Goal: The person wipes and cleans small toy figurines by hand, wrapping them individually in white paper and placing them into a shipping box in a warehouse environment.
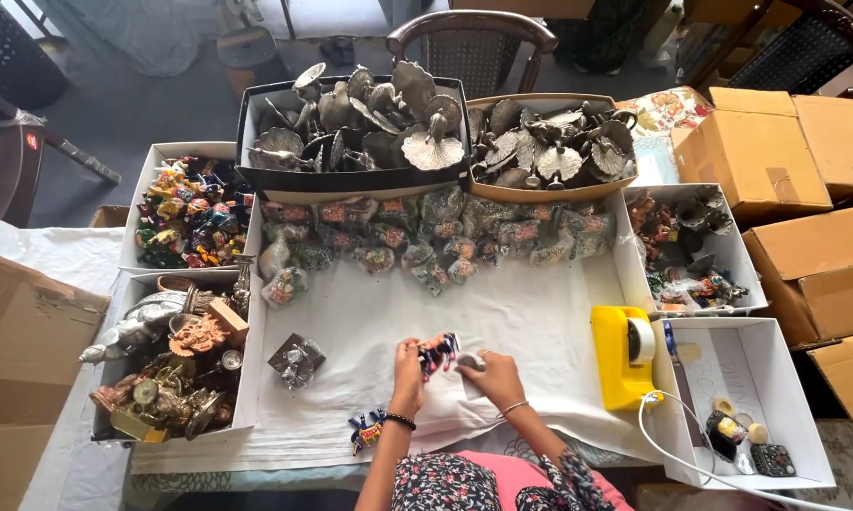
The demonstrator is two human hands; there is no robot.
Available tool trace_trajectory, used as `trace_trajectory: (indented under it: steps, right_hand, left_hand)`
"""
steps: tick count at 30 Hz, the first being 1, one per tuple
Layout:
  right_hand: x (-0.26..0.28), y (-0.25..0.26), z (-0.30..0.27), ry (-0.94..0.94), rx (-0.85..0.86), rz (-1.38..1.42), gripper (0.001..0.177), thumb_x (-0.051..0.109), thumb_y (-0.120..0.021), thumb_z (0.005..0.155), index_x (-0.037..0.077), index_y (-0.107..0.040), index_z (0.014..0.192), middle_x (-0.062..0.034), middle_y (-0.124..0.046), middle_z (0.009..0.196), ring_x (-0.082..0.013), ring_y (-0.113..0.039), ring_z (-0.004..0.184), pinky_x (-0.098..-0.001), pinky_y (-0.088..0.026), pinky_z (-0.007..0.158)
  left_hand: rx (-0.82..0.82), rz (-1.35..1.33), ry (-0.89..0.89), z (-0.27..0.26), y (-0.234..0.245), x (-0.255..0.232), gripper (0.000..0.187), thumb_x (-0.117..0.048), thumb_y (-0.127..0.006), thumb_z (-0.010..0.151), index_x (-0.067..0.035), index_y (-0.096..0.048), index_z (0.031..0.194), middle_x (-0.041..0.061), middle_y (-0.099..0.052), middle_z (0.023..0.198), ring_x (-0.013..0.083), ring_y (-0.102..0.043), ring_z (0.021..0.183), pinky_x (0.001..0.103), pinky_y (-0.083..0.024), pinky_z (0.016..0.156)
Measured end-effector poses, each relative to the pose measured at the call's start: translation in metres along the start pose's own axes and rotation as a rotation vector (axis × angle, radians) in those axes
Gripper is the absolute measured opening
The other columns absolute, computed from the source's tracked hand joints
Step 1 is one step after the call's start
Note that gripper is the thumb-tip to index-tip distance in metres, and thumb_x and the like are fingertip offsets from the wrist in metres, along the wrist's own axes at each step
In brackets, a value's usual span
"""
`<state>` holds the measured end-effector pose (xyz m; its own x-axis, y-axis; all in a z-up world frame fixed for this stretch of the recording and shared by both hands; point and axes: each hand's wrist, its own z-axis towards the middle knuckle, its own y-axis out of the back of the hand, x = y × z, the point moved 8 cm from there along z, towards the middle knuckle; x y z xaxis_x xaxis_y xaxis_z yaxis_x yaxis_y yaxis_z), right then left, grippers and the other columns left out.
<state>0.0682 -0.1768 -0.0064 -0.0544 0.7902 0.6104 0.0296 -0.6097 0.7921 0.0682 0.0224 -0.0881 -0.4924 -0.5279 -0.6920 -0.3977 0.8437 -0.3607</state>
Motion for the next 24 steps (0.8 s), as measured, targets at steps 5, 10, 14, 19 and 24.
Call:
trace_trajectory:
  steps: [5, 10, 14, 19, 24]
  right_hand:
    - [0.049, 0.084, -0.004, -0.076, -0.172, 0.207, 0.037, 0.035, -0.077, 0.088, 0.006, -0.072, 0.109, -0.0180, -0.073, 0.091, -0.0327, -0.072, 0.077, -0.0409, -0.057, 0.070]
    - [0.184, 0.134, -0.024, 0.761, -0.308, 0.034, 0.053, 0.027, -0.078, 0.067, 0.009, -0.062, 0.115, -0.0147, -0.071, 0.118, -0.0359, -0.070, 0.108, -0.0448, -0.055, 0.091]
    - [0.128, 0.056, -0.011, 0.646, -0.163, -0.183, 0.054, 0.025, -0.079, 0.065, 0.012, -0.070, 0.117, -0.0110, -0.074, 0.103, -0.0294, -0.072, 0.092, -0.0407, -0.057, 0.075]
    - [0.082, 0.022, 0.001, 0.160, 0.269, 0.182, 0.041, 0.044, -0.085, 0.076, 0.005, -0.073, 0.078, -0.0110, -0.074, 0.067, -0.0277, -0.071, 0.064, -0.0382, -0.054, 0.065]
    - [-0.005, -0.016, 0.005, -0.333, 0.005, 0.502, 0.068, 0.056, -0.065, 0.096, -0.005, -0.067, 0.065, -0.0123, -0.060, 0.054, -0.0176, -0.054, 0.054, -0.0389, -0.046, 0.053]
  left_hand:
    - [-0.075, 0.104, -0.229, 0.016, 0.018, 0.002, 0.025, -0.024, -0.044, 0.106, -0.006, -0.056, 0.119, 0.008, -0.064, 0.099, 0.0162, -0.067, 0.081, 0.027, -0.057, 0.062]
    - [-0.036, 0.077, -0.198, 0.007, 0.000, -0.001, 0.023, -0.022, -0.046, 0.102, -0.008, -0.060, 0.114, 0.008, -0.068, 0.098, 0.0149, -0.066, 0.080, 0.028, -0.055, 0.063]
    - [0.050, 0.040, -0.010, -0.018, -0.012, -0.014, 0.022, -0.026, -0.052, 0.099, -0.006, -0.060, 0.103, 0.008, -0.067, 0.088, 0.0175, -0.068, 0.073, 0.032, -0.060, 0.061]
    - [0.050, 0.278, -0.026, -0.036, -0.013, -0.030, 0.031, -0.036, -0.057, 0.099, -0.008, -0.067, 0.094, 0.004, -0.061, 0.072, 0.0131, -0.062, 0.062, 0.027, -0.050, 0.053]
    - [0.063, 0.608, -0.431, -0.060, -0.048, -0.066, 0.043, -0.043, -0.066, 0.098, -0.003, -0.067, 0.082, 0.002, -0.060, 0.062, 0.0105, -0.053, 0.050, 0.027, -0.042, 0.045]
